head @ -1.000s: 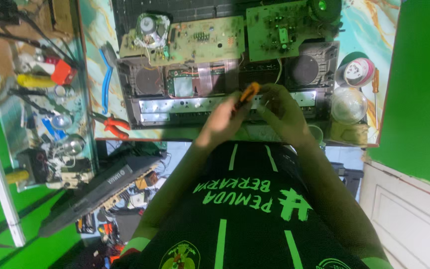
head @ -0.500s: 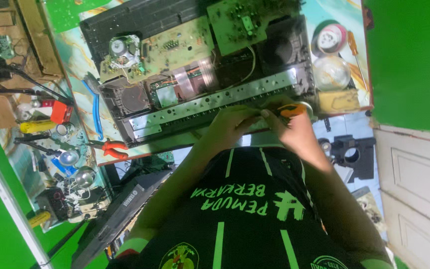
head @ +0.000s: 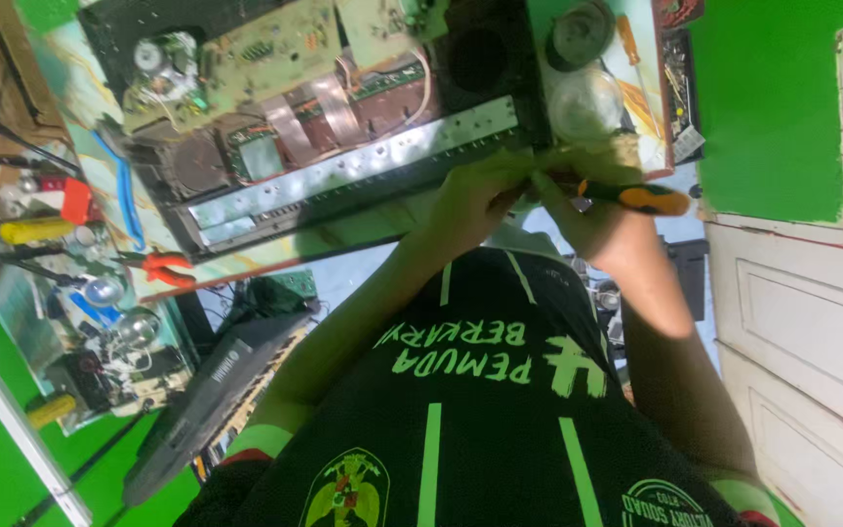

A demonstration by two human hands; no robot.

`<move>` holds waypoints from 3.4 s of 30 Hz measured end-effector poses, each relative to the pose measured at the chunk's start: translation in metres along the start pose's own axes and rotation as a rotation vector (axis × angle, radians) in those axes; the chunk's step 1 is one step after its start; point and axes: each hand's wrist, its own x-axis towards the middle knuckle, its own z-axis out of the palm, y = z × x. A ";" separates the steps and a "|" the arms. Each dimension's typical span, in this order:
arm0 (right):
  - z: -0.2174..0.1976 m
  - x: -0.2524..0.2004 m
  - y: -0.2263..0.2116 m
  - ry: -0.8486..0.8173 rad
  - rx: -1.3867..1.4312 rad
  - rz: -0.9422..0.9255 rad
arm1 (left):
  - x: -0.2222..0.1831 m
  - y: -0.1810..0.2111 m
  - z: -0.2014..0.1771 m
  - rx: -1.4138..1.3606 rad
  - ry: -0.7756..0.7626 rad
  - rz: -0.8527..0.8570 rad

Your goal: The person disassembles a musical keyboard using a screwdriver and a prying tool to disconnect wires and manipulate internal components on a workbench.

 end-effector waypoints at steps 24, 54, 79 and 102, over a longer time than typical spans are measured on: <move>-0.022 0.020 0.101 -0.549 -0.303 -0.037 | -0.037 -0.029 0.063 0.374 -0.069 -0.527; -0.028 0.029 0.100 -0.624 -0.371 -0.004 | -0.032 -0.030 0.073 0.460 0.124 -0.403; -0.031 0.035 0.093 -0.582 -0.243 0.011 | -0.027 -0.032 0.071 0.497 0.079 -0.449; -0.031 0.038 0.094 -0.572 -0.319 -0.143 | -0.015 -0.074 0.101 0.633 -0.236 -0.452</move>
